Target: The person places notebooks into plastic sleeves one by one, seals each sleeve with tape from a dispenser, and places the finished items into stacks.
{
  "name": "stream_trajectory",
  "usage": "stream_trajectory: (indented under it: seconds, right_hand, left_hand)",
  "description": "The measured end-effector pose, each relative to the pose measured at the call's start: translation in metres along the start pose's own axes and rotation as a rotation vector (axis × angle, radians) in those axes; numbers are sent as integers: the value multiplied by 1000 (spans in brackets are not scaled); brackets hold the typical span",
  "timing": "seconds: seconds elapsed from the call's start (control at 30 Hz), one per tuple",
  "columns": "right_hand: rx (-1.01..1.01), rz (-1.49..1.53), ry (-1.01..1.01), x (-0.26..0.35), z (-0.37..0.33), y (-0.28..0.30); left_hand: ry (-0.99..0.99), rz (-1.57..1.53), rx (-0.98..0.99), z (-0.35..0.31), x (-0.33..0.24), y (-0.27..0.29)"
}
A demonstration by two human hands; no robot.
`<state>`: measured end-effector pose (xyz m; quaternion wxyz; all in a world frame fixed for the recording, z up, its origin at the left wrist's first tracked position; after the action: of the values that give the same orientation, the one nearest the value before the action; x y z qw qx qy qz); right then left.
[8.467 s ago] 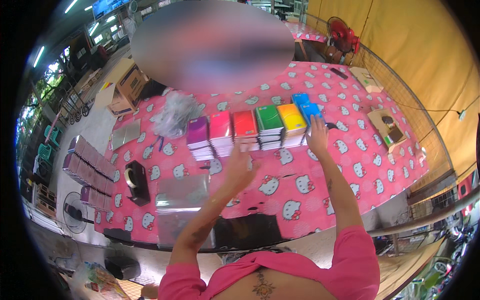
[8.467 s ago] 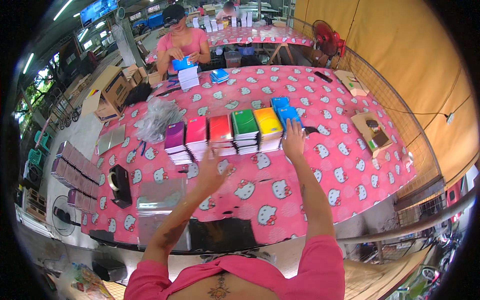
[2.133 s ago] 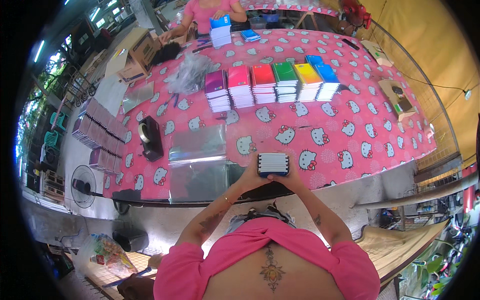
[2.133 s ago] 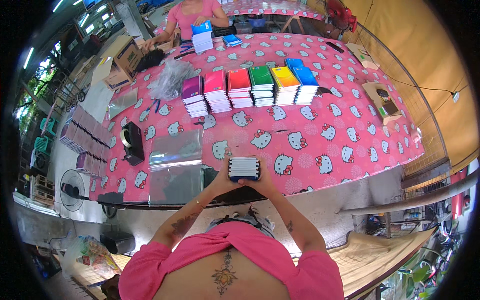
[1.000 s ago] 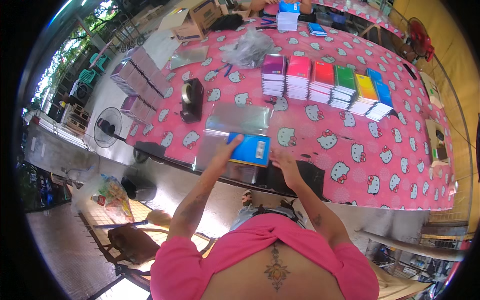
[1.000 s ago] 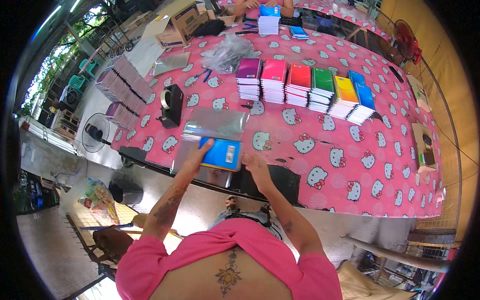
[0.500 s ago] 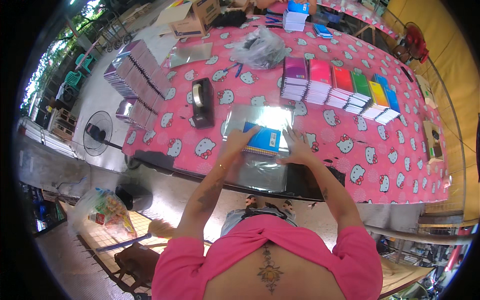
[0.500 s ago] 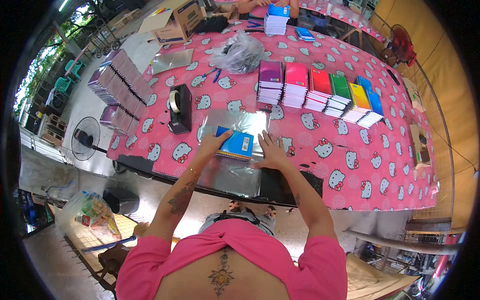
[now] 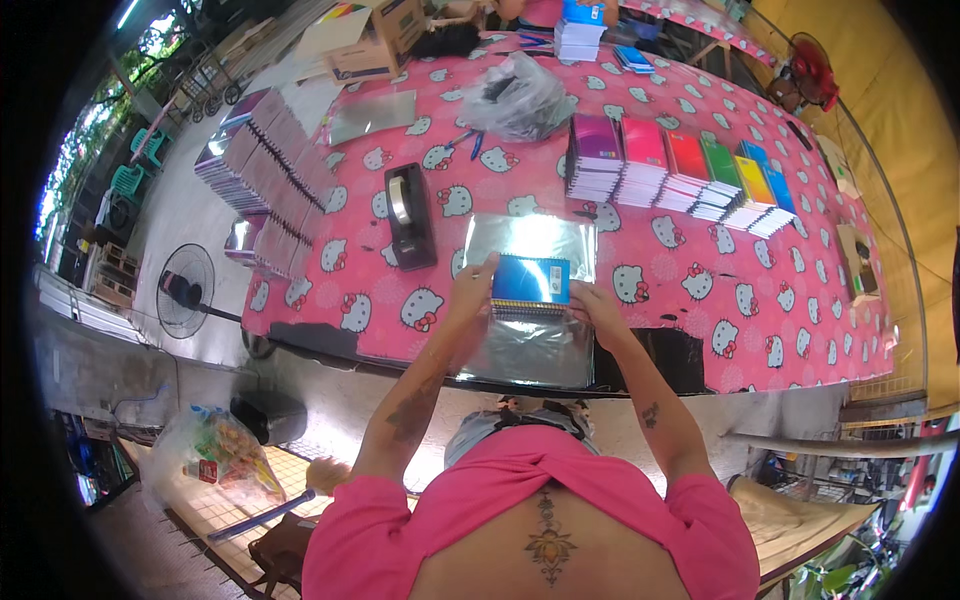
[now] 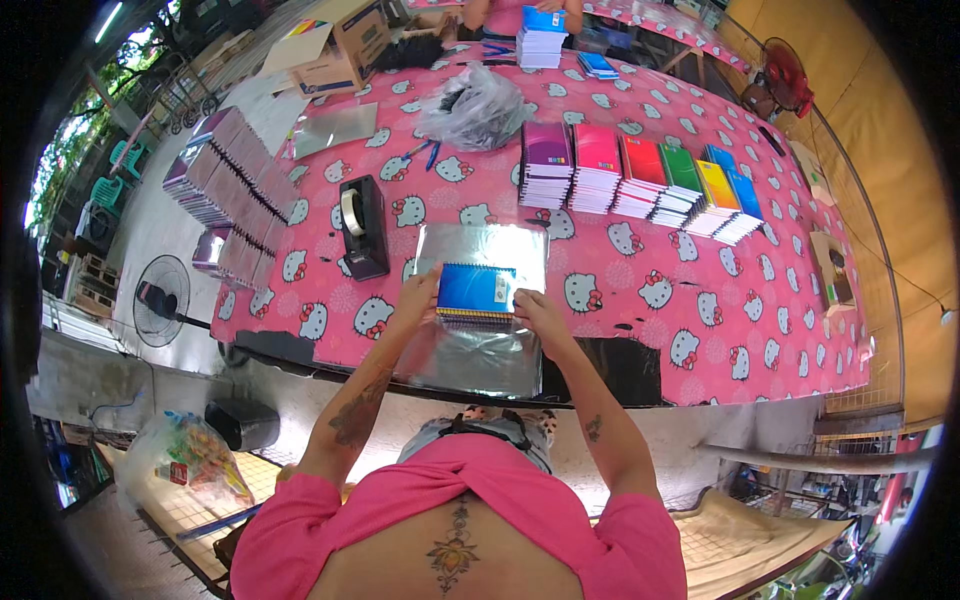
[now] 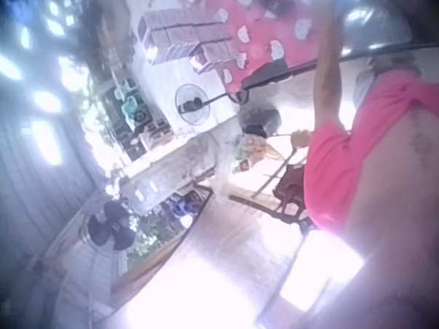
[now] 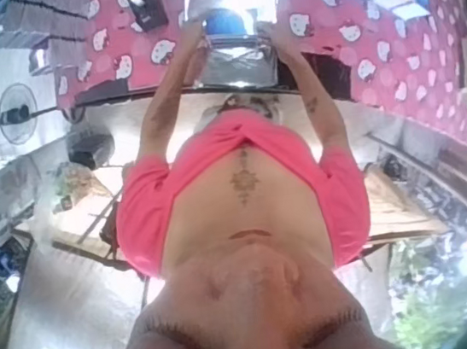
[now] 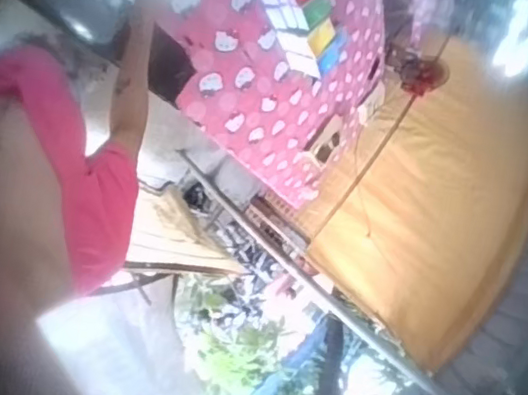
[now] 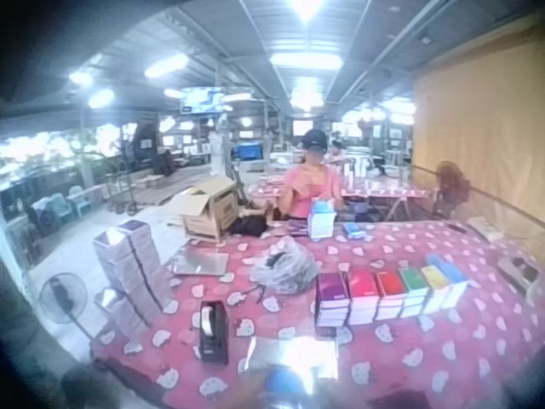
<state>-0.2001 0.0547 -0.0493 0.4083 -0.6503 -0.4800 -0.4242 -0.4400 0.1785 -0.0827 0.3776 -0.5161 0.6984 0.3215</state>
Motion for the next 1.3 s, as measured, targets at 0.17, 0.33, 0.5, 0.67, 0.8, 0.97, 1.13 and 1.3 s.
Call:
stream_trajectory:
  seconds: [0.17, 0.33, 0.5, 0.67, 0.8, 0.97, 1.13, 1.3]
  right_hand:
    - [-38, 21, 22, -13, 3, 16]
    - [402, -759, 473, -2, -52, 7]
    - [426, -837, 417, 0, -50, -4]
    - [219, -840, 570, 46, -65, -18]
    - [325, -592, 367, 44, -59, -9]
    - [353, -726, 449, 34, -57, -7]
    - [412, -475, 341, -2, -50, -13]
    - [330, -501, 174, 8, -57, -10]
  left_hand:
    - [57, -49, -6, -27, -19, -6]
    - [-444, 575, -155, -70, 2, 42]
    - [-648, 863, 381, -92, 10, 27]
    - [-568, 610, 328, -107, -15, 24]
    - [-1055, 982, 266, -141, -39, 16]
    - [-851, 880, 262, -125, -18, 23]
    - [-402, 814, 440, -115, -16, 13]
    - [-566, 788, 456, -95, -5, 27]
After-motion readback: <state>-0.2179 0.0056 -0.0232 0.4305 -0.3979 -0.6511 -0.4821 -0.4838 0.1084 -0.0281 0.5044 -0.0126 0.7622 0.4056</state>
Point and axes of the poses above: each hand's wrist, its own z-axis towards the middle knuckle, its own y-axis out of the back of the hand, x = y × z, the point moved 5 cm from there along z, towards the middle knuckle, and after that the axes turned 8 degrees about y, right-handed, at the moved point
